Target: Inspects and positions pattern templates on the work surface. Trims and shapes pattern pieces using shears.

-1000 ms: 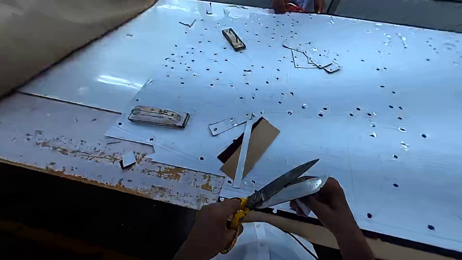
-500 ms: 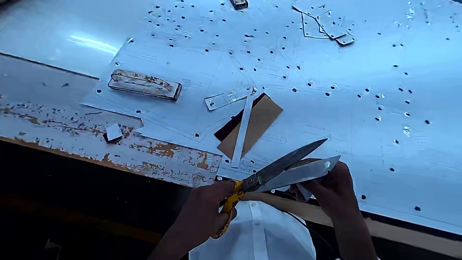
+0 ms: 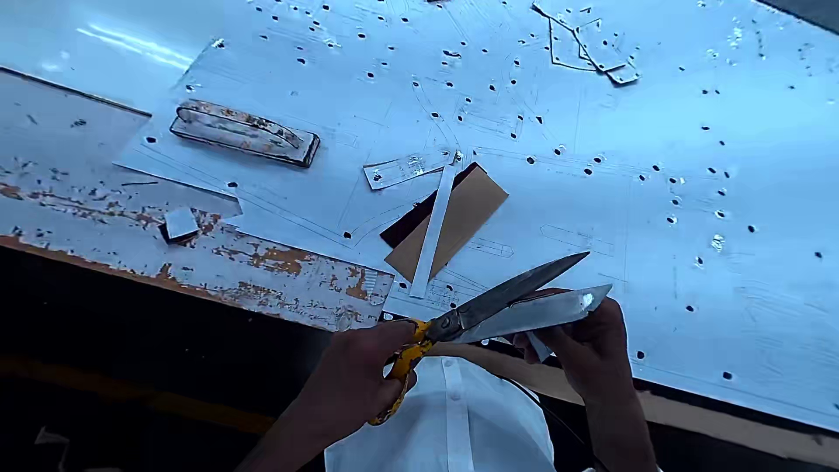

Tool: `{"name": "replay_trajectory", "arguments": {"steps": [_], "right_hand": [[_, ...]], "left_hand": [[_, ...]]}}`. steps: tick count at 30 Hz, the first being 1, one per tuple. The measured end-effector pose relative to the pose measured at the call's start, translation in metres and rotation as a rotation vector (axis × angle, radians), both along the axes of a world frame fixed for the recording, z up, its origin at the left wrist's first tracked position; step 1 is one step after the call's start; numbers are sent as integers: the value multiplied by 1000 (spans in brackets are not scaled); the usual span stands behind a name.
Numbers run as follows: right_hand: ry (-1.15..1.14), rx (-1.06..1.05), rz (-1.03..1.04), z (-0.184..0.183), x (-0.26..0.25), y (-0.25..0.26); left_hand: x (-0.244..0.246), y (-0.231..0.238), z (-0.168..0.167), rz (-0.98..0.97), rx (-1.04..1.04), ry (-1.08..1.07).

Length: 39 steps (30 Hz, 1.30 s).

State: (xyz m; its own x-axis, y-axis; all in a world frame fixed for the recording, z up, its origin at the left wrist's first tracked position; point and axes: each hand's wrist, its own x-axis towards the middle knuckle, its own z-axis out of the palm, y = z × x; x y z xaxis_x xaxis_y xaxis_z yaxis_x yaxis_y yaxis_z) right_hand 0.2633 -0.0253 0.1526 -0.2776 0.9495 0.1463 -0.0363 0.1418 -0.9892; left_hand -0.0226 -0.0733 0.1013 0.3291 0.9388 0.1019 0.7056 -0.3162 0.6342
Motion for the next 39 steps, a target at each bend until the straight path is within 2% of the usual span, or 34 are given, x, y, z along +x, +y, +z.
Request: {"name": "replay_trajectory", "arguments": {"steps": [15,29,39], "right_hand": [[-39,-22,-6,3,-9,-1],[30,-60,1,-1,-10,-2],[28,13,31,5,-13,8]], "left_hand": [[-8,2,9,-7,-43,-50],[-12,4,5,-45,-82,-77],[-12,0,3,-47,-44,-121]]}}
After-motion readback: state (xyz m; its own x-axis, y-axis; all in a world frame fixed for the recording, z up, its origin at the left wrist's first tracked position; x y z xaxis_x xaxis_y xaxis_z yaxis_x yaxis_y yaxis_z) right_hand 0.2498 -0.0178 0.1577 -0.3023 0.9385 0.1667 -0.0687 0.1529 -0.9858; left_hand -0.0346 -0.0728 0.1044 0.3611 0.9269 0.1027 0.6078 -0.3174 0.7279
